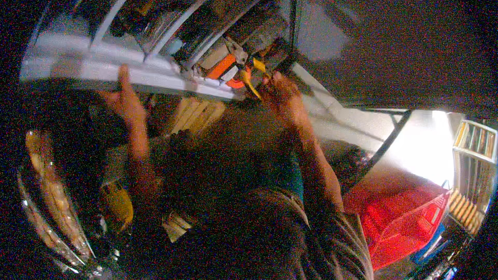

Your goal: The person retrieves pliers from a refrigerator, walks to a commercial oven, and uses the pliers to tighten a screw or bolt on the oven's control panel.

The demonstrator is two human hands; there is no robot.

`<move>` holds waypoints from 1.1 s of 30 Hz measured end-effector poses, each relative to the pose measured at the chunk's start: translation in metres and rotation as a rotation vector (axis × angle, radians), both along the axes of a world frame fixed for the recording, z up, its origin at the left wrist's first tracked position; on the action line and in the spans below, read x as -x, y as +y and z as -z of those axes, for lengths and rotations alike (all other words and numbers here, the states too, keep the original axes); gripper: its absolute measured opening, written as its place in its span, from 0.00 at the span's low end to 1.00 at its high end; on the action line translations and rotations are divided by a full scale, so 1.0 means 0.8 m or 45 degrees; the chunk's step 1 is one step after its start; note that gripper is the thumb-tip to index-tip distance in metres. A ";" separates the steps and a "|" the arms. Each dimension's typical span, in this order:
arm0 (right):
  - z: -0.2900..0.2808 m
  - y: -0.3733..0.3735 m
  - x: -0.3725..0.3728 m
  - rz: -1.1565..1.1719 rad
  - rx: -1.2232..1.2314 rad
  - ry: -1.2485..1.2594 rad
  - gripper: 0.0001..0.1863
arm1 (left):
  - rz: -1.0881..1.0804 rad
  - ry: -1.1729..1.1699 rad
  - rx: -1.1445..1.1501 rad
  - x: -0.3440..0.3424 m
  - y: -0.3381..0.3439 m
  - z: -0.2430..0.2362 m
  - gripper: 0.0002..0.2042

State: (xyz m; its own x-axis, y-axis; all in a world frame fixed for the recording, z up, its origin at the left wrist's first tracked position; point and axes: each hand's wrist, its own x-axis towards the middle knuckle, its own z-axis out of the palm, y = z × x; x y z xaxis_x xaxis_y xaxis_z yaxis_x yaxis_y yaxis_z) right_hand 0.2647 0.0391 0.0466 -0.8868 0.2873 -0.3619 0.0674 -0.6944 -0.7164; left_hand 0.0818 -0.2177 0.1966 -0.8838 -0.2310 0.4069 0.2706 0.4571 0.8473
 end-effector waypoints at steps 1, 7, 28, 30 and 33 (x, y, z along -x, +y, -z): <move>-0.033 -0.012 0.001 0.126 0.306 -0.055 0.15 | 0.025 -0.071 -0.100 -0.021 0.004 0.023 0.35; -0.080 -0.056 -0.042 -0.296 -0.393 -0.176 0.19 | 0.960 -1.021 -0.291 -0.186 0.053 0.113 0.16; -0.239 -0.171 -0.192 -0.028 -0.453 -0.358 0.23 | 2.239 -1.298 -0.636 -0.238 0.022 -0.012 0.23; -0.242 -0.172 -0.206 0.053 -0.433 -0.308 0.24 | 2.267 -1.724 -1.038 -0.255 0.031 -0.020 0.23; -0.272 -0.158 -0.219 0.119 -1.095 -0.534 0.25 | 2.155 -2.137 -1.200 -0.280 0.043 -0.035 0.22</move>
